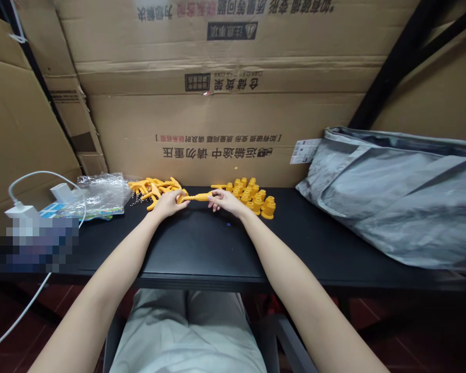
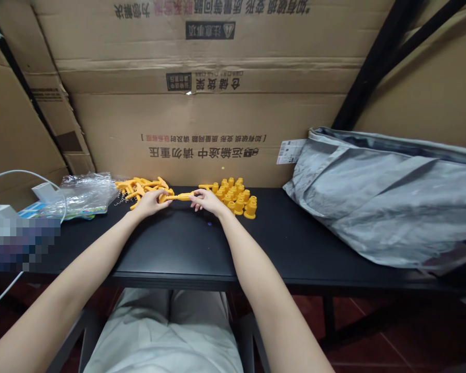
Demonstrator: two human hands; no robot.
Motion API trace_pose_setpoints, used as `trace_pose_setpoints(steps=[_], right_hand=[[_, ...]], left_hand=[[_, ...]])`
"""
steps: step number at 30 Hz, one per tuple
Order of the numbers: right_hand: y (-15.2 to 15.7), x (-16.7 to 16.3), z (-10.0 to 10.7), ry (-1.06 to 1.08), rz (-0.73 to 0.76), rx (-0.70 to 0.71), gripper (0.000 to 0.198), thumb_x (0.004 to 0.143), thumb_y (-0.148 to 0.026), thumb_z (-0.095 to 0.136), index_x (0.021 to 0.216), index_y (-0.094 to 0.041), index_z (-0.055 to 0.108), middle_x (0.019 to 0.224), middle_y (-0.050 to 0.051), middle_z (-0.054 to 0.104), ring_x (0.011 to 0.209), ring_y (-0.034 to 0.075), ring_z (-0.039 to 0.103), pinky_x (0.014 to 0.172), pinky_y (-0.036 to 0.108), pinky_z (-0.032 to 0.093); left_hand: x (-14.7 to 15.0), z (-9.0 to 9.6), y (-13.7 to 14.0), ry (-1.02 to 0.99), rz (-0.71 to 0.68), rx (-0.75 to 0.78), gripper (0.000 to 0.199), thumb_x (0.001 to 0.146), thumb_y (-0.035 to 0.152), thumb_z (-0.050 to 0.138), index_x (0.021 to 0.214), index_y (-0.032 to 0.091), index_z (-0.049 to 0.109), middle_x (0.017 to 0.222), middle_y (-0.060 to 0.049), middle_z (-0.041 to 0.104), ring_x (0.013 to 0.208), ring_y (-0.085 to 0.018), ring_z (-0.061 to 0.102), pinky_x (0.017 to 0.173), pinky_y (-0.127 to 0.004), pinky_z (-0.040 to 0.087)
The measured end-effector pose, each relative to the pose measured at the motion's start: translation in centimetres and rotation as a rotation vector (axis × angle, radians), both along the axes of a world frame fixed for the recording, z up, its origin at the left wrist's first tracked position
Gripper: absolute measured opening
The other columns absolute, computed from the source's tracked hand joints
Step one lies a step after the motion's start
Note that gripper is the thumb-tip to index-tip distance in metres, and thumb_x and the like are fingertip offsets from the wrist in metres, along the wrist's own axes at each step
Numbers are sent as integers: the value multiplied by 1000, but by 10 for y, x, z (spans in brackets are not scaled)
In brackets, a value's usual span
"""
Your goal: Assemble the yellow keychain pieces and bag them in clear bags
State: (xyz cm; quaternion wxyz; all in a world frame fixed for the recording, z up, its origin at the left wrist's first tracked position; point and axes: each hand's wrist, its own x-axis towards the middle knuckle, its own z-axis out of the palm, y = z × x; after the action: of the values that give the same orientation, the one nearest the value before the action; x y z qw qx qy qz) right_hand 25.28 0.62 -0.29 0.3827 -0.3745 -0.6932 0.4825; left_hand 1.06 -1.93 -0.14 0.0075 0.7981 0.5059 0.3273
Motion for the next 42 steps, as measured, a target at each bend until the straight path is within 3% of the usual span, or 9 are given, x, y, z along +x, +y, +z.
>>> trace_pose_setpoints(steps=[10, 19, 31, 42], right_hand=[[-5, -1, 4, -11, -12, 27, 25, 81, -37, 69, 81, -13, 59, 56, 2, 66, 44, 9, 59, 45, 18, 41], [-7, -2, 8, -8, -29, 44, 39, 77, -50, 69, 75, -12, 61, 51, 2, 62, 39, 8, 53, 43, 20, 40], [-7, -4, 10, 48, -42, -39, 50, 69, -62, 70, 62, -15, 54, 44, 2, 59, 33, 9, 50, 37, 20, 37], [-6, -11, 8, 157, -73, -205, 37, 83, -43, 65, 60, -15, 55, 38, -1, 51, 31, 8, 42, 32, 20, 34]], left_hand=[[2, 2, -2, 13, -7, 32, 24, 77, 37, 64, 92, 18, 65, 70, 0, 62, 63, -13, 55, 63, -24, 39], [2, -1, 0, -6, -34, 48, 23, 76, 36, 64, 91, 18, 64, 73, 0, 64, 65, -15, 57, 65, -25, 43], [2, -3, 2, -11, -62, 106, 21, 76, 35, 63, 90, 19, 61, 76, 0, 64, 67, -15, 57, 69, -27, 45], [2, -5, 4, 41, -53, 173, 22, 76, 32, 64, 93, 19, 60, 88, -4, 68, 83, -19, 63, 79, -31, 49]])
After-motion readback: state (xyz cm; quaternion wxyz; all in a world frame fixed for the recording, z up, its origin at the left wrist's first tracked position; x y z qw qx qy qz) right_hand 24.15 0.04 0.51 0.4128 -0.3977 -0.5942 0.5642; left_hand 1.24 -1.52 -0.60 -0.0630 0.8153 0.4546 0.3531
